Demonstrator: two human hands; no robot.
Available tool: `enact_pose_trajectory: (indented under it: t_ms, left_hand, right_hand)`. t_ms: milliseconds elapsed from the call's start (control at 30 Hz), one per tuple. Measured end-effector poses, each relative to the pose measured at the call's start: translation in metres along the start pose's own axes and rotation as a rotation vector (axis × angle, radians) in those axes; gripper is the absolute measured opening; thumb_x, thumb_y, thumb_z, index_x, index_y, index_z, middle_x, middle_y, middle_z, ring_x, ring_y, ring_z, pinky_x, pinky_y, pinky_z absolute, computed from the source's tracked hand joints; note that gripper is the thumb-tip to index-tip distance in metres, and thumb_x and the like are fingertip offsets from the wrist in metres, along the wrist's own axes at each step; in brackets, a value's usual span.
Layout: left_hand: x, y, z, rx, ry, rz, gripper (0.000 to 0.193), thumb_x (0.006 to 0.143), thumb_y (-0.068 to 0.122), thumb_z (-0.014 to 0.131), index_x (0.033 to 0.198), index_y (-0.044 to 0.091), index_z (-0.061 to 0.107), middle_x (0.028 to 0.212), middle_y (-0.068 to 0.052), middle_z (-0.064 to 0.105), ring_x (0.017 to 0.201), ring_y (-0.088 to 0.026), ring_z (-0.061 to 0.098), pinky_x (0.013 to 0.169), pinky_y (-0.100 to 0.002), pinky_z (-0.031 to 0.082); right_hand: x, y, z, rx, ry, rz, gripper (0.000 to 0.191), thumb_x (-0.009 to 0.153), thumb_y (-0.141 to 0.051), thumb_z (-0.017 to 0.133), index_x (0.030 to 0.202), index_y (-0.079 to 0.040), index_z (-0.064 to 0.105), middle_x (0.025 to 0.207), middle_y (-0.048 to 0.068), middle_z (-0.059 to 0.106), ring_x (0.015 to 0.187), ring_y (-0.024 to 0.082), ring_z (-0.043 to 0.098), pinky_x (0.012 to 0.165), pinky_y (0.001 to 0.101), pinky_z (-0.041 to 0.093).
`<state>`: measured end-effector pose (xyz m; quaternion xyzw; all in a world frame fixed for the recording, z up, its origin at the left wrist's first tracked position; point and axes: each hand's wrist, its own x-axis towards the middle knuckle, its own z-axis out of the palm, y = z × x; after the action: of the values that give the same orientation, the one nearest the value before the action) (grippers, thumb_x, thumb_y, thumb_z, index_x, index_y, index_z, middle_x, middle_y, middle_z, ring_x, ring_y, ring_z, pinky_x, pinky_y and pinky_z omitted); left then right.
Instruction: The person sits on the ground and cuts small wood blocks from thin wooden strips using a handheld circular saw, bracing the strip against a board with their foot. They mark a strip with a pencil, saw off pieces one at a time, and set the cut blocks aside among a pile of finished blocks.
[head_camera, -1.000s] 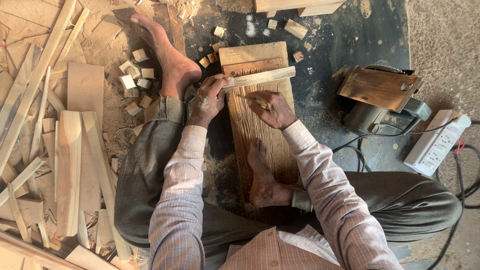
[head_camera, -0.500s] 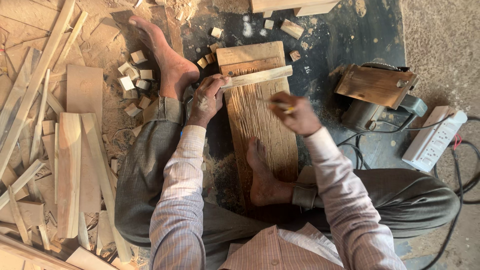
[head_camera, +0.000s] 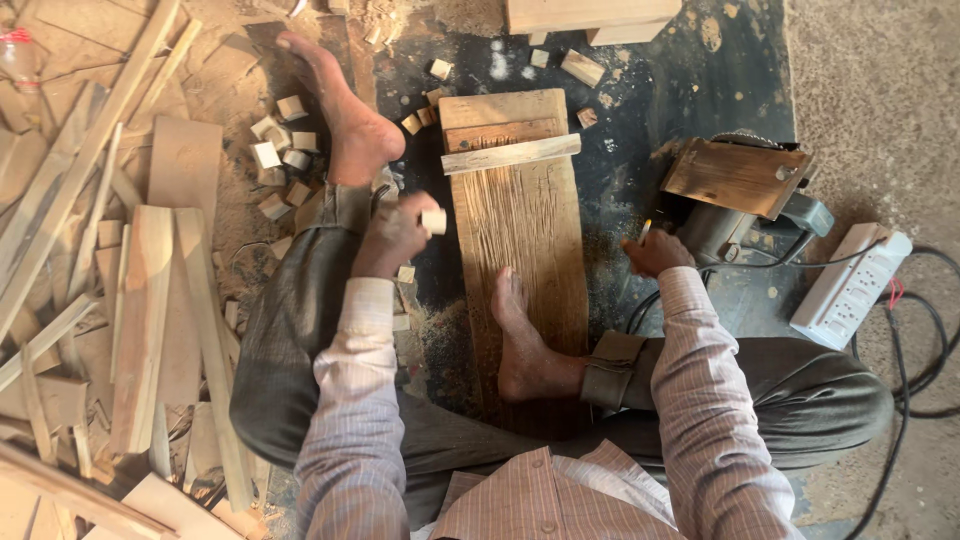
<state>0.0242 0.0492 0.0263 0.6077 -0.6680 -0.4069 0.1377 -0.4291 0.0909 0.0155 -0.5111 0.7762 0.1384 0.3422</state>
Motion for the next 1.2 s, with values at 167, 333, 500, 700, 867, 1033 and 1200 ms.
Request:
enact_pose_trajectory:
  t_ms: [167,333,500,700,867,1033,1200]
  left_hand:
    - [-0.023,-0.018,0.039,0.25,-0.058,0.091,0.024,0.082,0.001,0.074,0.102,0.014,0.074,0.107,-0.013,0.075,0.101,-0.03,0.073,0.087,-0.041,0.06]
    - [-0.016,-0.019,0.032,0.123,-0.023,0.052,0.051,0.076,0.024,0.085,0.119,0.005,0.067,0.122,-0.018,0.069,0.108,-0.033,0.068,0.093,-0.044,0.052]
    - [0.04,0.005,0.034,-0.233,0.299,-0.054,0.067,0.094,0.045,0.067,0.145,0.004,0.054,0.127,-0.023,0.067,0.098,-0.026,0.075,0.089,-0.04,0.057]
    - [0.069,0.004,0.045,-0.437,0.368,-0.061,0.06,0.095,0.044,0.071,0.133,-0.001,0.064,0.106,-0.019,0.08,0.095,-0.021,0.077,0.087,-0.033,0.058]
    - [0.073,-0.007,0.039,-0.902,0.288,-0.026,0.048,0.092,0.026,0.078,0.126,-0.006,0.066,0.107,-0.009,0.076,0.097,-0.012,0.069,0.085,-0.025,0.056]
    - [0.064,-0.025,0.031,-1.152,0.304,0.042,0.039,0.093,0.017,0.077,0.123,-0.006,0.069,0.103,-0.004,0.071,0.092,-0.01,0.063,0.081,-0.024,0.052]
    - [0.059,-0.028,0.028,-1.077,0.331,-0.005,0.036,0.095,0.018,0.075,0.122,-0.005,0.069,0.103,-0.004,0.072,0.094,-0.01,0.065,0.082,-0.024,0.053]
  right_hand:
    - [0.001,-0.007,0.013,-0.173,-0.263,0.013,0.071,0.096,-0.065,0.055,0.068,-0.005,0.08,0.075,0.011,0.08,0.076,0.029,0.077,0.086,0.0491,0.058]
    - [-0.022,-0.008,0.008,-0.09,-0.125,0.007,0.061,0.086,-0.07,0.068,0.082,-0.009,0.077,0.074,0.007,0.075,0.073,0.028,0.075,0.077,0.0504,0.062]
    - [-0.049,0.046,-0.031,-0.088,1.153,-0.227,0.03,0.123,-0.028,0.057,0.097,-0.012,0.058,0.072,0.002,0.065,0.054,0.013,0.061,0.045,0.0294,0.05]
    - [-0.017,0.111,-0.076,0.437,1.223,0.306,0.049,0.115,-0.048,0.044,0.137,-0.004,0.046,0.133,0.018,0.052,0.121,0.034,0.05,0.102,0.051,0.038]
    - [-0.006,0.112,-0.099,1.555,0.788,0.027,0.058,0.1,-0.058,0.053,0.136,-0.013,0.048,0.126,0.011,0.064,0.113,0.034,0.066,0.1,0.056,0.053]
    - [-0.008,0.117,-0.118,1.655,0.215,0.404,0.054,0.099,-0.057,0.052,0.117,-0.011,0.071,0.093,0.009,0.07,0.066,0.023,0.065,0.055,0.0369,0.052]
    - [-0.006,0.12,-0.115,1.708,0.348,0.383,0.033,0.089,-0.038,0.061,0.106,-0.009,0.064,0.091,0.01,0.068,0.067,0.022,0.064,0.055,0.037,0.05]
